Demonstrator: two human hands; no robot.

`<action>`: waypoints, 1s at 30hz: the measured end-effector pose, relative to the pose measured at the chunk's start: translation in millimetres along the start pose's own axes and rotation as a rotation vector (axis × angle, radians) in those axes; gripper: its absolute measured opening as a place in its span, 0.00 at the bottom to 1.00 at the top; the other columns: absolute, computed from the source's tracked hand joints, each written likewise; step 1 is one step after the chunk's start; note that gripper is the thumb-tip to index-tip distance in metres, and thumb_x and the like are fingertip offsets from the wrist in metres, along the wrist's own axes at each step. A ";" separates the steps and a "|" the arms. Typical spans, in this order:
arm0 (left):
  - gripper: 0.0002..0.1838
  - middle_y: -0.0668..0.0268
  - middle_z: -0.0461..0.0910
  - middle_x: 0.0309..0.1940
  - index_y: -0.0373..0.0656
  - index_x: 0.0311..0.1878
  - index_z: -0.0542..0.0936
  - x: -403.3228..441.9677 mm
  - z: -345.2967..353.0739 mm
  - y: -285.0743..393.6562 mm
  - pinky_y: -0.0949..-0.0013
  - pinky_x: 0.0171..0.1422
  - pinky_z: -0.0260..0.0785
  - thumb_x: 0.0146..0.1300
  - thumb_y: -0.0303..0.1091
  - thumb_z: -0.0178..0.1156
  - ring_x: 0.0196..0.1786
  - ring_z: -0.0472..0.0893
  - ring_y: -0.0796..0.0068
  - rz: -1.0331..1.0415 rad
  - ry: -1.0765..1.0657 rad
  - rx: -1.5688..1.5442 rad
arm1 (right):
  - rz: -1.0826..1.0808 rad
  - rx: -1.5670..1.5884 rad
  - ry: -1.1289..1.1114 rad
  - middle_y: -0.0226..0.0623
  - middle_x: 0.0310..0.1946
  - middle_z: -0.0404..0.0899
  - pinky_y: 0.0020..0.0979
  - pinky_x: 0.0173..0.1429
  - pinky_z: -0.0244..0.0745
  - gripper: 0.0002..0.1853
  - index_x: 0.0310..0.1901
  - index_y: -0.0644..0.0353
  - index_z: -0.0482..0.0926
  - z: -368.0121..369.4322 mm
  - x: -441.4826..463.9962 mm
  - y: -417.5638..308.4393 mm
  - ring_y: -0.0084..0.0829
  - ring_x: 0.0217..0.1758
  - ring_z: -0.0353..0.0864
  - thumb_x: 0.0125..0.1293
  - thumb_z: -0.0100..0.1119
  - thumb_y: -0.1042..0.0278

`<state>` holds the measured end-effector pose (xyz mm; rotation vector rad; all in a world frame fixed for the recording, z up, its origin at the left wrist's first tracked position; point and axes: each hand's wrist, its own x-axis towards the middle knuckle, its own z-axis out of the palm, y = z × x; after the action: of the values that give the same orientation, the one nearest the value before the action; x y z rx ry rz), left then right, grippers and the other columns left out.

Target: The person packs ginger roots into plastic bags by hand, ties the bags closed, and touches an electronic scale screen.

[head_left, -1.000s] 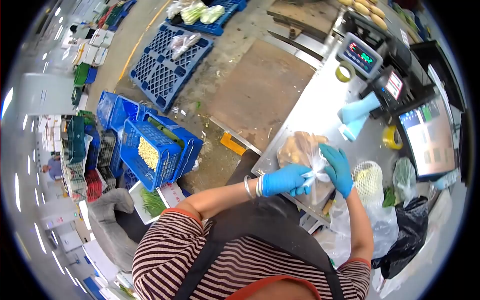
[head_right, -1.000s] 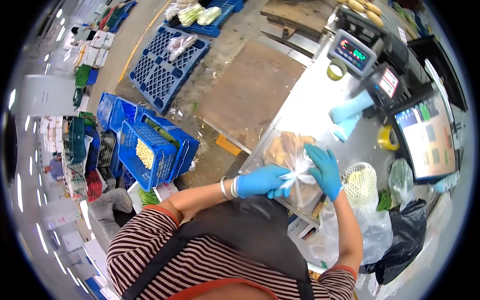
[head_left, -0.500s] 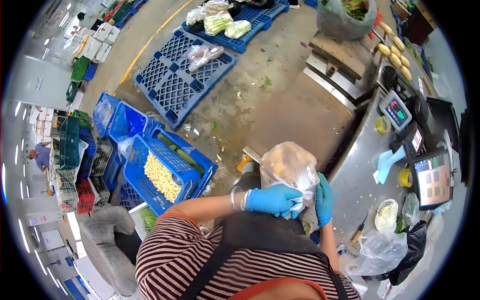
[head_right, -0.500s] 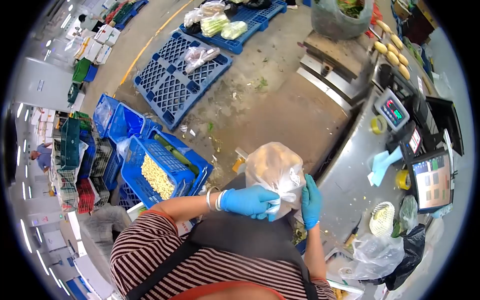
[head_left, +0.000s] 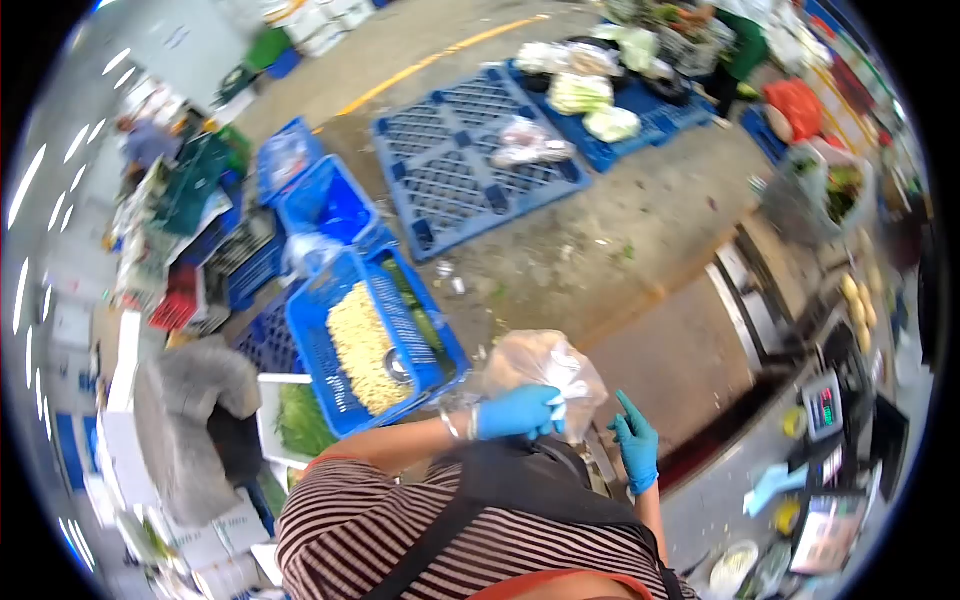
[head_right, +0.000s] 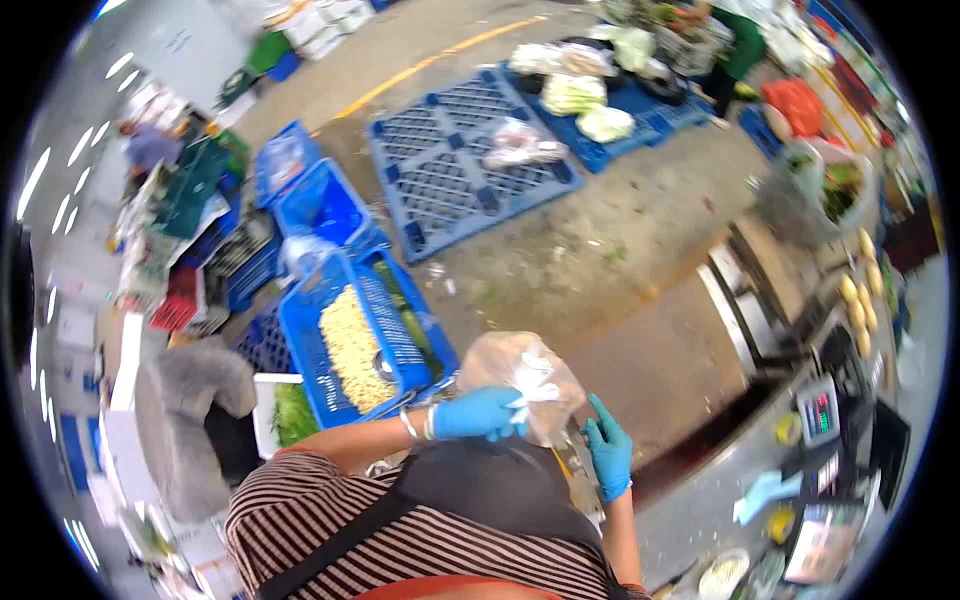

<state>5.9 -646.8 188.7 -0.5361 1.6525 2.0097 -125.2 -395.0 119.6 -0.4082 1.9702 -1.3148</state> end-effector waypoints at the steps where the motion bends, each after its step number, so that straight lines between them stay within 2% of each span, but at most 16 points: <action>1: 0.06 0.69 0.78 0.30 0.44 0.39 0.76 -3.5 -3.8 -8.0 0.77 0.28 0.69 0.66 0.29 0.48 0.26 0.74 0.83 0.019 0.000 -0.049 | -0.049 -0.061 -0.074 0.31 0.30 0.78 0.24 0.40 0.74 0.28 0.68 0.48 0.72 15.8 12.6 -8.8 0.16 0.31 0.73 0.66 0.61 0.72; 4: 0.06 0.68 0.78 0.32 0.45 0.38 0.74 -0.4 -20.7 -5.4 0.77 0.29 0.70 0.67 0.31 0.48 0.26 0.74 0.82 0.069 0.020 -0.092 | -0.241 -0.236 -0.231 0.30 0.27 0.77 0.26 0.38 0.74 0.37 0.71 0.43 0.69 57.2 45.4 -65.9 0.18 0.29 0.72 0.58 0.67 0.75; 7: 0.06 0.69 0.77 0.32 0.44 0.40 0.75 21.4 -52.0 2.0 0.76 0.32 0.70 0.70 0.31 0.47 0.29 0.75 0.80 -0.017 -0.018 0.077 | -0.436 -0.256 -0.236 0.35 0.35 0.82 0.27 0.43 0.75 0.28 0.67 0.47 0.74 111.1 98.0 -63.2 0.25 0.35 0.77 0.64 0.60 0.75; 10: 0.08 0.73 0.73 0.31 0.45 0.40 0.75 93.9 -108.6 -68.6 0.76 0.38 0.67 0.75 0.28 0.45 0.34 0.70 0.83 0.201 0.007 -0.114 | -0.333 -0.057 -0.247 0.39 0.44 0.84 0.28 0.49 0.75 0.19 0.61 0.57 0.78 145.3 168.1 -41.5 0.27 0.42 0.80 0.69 0.53 0.76; 11: 0.09 0.74 0.73 0.31 0.45 0.40 0.75 88.3 -128.3 -47.8 0.77 0.36 0.67 0.75 0.27 0.45 0.33 0.69 0.84 0.246 0.017 -0.035 | -0.453 -0.057 -0.204 0.39 0.45 0.84 0.28 0.50 0.76 0.18 0.60 0.61 0.79 152.4 183.5 -52.0 0.27 0.42 0.81 0.70 0.53 0.75; 12: 0.10 0.73 0.71 0.29 0.46 0.37 0.74 93.4 -146.9 -37.7 0.77 0.34 0.66 0.74 0.26 0.45 0.32 0.68 0.86 0.197 -0.054 -0.198 | -0.265 0.182 -0.256 0.39 0.46 0.84 0.28 0.50 0.76 0.17 0.58 0.63 0.79 158.5 201.6 -55.2 0.27 0.43 0.81 0.70 0.54 0.75; 14: 0.09 0.70 0.72 0.26 0.46 0.34 0.73 109.6 -187.1 -10.2 0.73 0.29 0.65 0.71 0.31 0.45 0.27 0.71 0.80 0.188 -0.107 -0.090 | 0.013 0.512 -0.377 0.40 0.45 0.84 0.28 0.51 0.76 0.15 0.56 0.65 0.81 163.9 231.6 -97.3 0.25 0.45 0.82 0.70 0.53 0.75; 17: 0.11 0.66 0.75 0.26 0.45 0.35 0.76 113.6 -250.8 37.4 0.70 0.29 0.67 0.72 0.37 0.47 0.26 0.74 0.76 0.341 -0.106 0.116 | -0.260 0.128 -0.274 0.40 0.41 0.86 0.27 0.51 0.76 0.15 0.56 0.66 0.81 175.7 297.1 -109.9 0.25 0.43 0.82 0.70 0.52 0.75; 18: 0.13 0.64 0.76 0.26 0.44 0.37 0.77 109.0 -272.6 54.6 0.70 0.30 0.68 0.73 0.39 0.48 0.27 0.75 0.76 0.416 -0.081 0.183 | -0.300 -0.028 -0.275 0.39 0.37 0.86 0.26 0.51 0.76 0.15 0.55 0.67 0.81 175.9 309.4 -143.6 0.25 0.42 0.83 0.70 0.52 0.75; 19: 0.12 0.70 0.81 0.37 0.42 0.52 0.79 105.2 -291.8 71.2 0.76 0.42 0.72 0.75 0.36 0.51 0.39 0.78 0.82 0.427 0.014 0.196 | -0.286 0.068 -0.281 0.39 0.38 0.86 0.26 0.50 0.76 0.15 0.54 0.67 0.81 180.7 326.0 -156.0 0.23 0.42 0.82 0.69 0.52 0.77; 21: 0.16 0.71 0.83 0.43 0.41 0.57 0.79 112.1 -332.5 99.2 0.74 0.48 0.73 0.73 0.39 0.54 0.43 0.79 0.82 0.311 0.080 0.223 | -0.187 0.023 -0.266 0.38 0.37 0.86 0.27 0.50 0.76 0.14 0.52 0.67 0.82 184.0 358.8 -164.7 0.22 0.42 0.81 0.67 0.52 0.78; 23: 0.14 0.71 0.82 0.42 0.40 0.52 0.81 89.8 -369.6 137.9 0.72 0.48 0.73 0.73 0.39 0.55 0.41 0.79 0.81 0.353 0.210 0.152 | -0.350 -0.052 -0.210 0.37 0.37 0.85 0.28 0.46 0.76 0.13 0.50 0.65 0.83 187.7 393.2 -163.1 0.22 0.40 0.81 0.65 0.55 0.76; 24: 0.14 0.70 0.82 0.41 0.40 0.51 0.82 92.7 -387.8 144.1 0.72 0.48 0.74 0.73 0.38 0.54 0.40 0.79 0.81 0.354 0.272 0.020 | -0.326 -0.140 -0.213 0.37 0.40 0.85 0.28 0.46 0.76 0.14 0.50 0.63 0.84 186.6 408.4 -179.1 0.22 0.40 0.81 0.65 0.56 0.75; 26: 0.13 0.69 0.81 0.37 0.41 0.49 0.83 106.1 -419.0 144.3 0.73 0.46 0.74 0.72 0.37 0.53 0.38 0.80 0.80 0.272 0.393 -0.132 | -0.335 0.052 -0.187 0.37 0.45 0.86 0.27 0.50 0.75 0.16 0.54 0.61 0.83 188.1 453.0 -173.9 0.24 0.44 0.81 0.66 0.55 0.76; 27: 0.13 0.68 0.81 0.36 0.42 0.48 0.83 112.9 -436.9 145.0 0.74 0.44 0.73 0.72 0.36 0.53 0.37 0.80 0.79 0.204 0.471 -0.141 | -0.342 -0.033 -0.186 0.42 0.50 0.84 0.29 0.58 0.75 0.14 0.53 0.67 0.82 182.3 469.8 -200.7 0.27 0.51 0.82 0.68 0.54 0.79; 30: 0.11 0.69 0.81 0.35 0.40 0.47 0.82 120.9 -471.3 165.1 0.76 0.40 0.71 0.72 0.35 0.54 0.36 0.79 0.81 0.165 0.618 -0.318 | -0.257 0.070 -0.210 0.38 0.48 0.85 0.28 0.58 0.75 0.13 0.52 0.63 0.83 167.4 551.9 -214.9 0.25 0.51 0.82 0.68 0.55 0.77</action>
<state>-190.1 -1120.8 158.3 -1.2775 1.7489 2.4049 -413.5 -935.5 59.9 -0.7539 1.7343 -1.4299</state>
